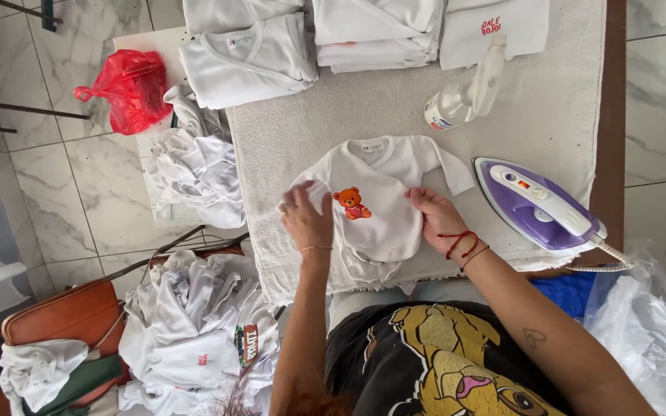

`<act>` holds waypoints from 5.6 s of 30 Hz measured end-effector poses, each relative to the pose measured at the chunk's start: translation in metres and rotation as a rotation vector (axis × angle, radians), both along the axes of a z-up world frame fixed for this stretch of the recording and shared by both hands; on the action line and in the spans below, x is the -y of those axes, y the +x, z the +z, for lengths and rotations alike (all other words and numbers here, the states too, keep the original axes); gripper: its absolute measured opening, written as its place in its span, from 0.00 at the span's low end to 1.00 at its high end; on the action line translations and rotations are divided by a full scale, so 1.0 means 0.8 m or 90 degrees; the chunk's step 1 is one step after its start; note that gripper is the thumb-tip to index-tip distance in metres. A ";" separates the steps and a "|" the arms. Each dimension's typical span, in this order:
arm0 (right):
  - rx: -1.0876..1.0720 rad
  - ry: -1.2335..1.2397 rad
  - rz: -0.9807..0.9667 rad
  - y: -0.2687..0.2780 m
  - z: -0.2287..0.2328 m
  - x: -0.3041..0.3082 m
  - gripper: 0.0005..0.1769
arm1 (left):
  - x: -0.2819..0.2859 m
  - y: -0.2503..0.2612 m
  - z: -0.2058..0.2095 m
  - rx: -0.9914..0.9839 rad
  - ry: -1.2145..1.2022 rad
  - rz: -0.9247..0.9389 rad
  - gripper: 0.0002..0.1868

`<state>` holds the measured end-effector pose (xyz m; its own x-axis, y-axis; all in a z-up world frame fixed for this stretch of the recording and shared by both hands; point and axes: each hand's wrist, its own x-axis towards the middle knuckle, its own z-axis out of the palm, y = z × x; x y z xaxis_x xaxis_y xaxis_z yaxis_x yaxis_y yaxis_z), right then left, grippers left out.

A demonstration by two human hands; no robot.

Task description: Ironing and folding baby onesies on a towel-covered table in a garment factory.

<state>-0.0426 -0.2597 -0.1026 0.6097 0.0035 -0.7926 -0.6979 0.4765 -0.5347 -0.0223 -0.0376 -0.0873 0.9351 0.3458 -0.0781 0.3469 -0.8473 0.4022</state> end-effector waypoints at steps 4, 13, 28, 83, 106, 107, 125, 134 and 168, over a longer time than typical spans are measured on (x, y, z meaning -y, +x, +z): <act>0.027 -0.045 0.014 0.005 0.062 -0.014 0.11 | -0.031 0.036 0.000 -0.086 -0.018 0.023 0.27; 0.074 -0.194 0.100 -0.031 0.000 -0.003 0.15 | -0.016 -0.024 -0.011 0.070 -0.093 -0.162 0.13; 0.033 -0.367 0.178 -0.028 0.055 -0.007 0.16 | -0.042 -0.080 0.003 0.130 0.015 -0.302 0.08; 0.112 -0.547 0.457 0.046 0.045 0.027 0.12 | 0.169 0.037 -0.016 -0.126 0.104 -0.371 0.04; 0.171 -0.584 0.439 0.054 0.041 0.019 0.09 | 0.181 0.065 -0.026 -0.192 0.148 -0.349 0.06; 0.183 -0.578 0.436 0.049 0.041 0.020 0.08 | 0.176 0.066 -0.020 -0.218 0.142 -0.376 0.06; 0.257 -0.701 0.678 0.043 0.076 -0.047 0.32 | 0.010 0.128 -0.031 0.061 0.039 -0.380 0.15; 0.338 -0.926 0.468 0.074 0.054 0.002 0.13 | -0.022 0.142 0.013 -0.299 0.051 -0.363 0.28; -0.014 -0.673 0.581 0.110 0.179 0.095 0.11 | -0.114 0.050 0.023 -0.279 -0.239 0.201 0.18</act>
<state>0.0452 -0.3358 0.0403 0.7035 -0.2106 -0.6787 -0.5528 -0.7624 -0.3364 0.0179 0.0533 -0.0689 0.6475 0.4735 -0.5971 0.7546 -0.5078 0.4156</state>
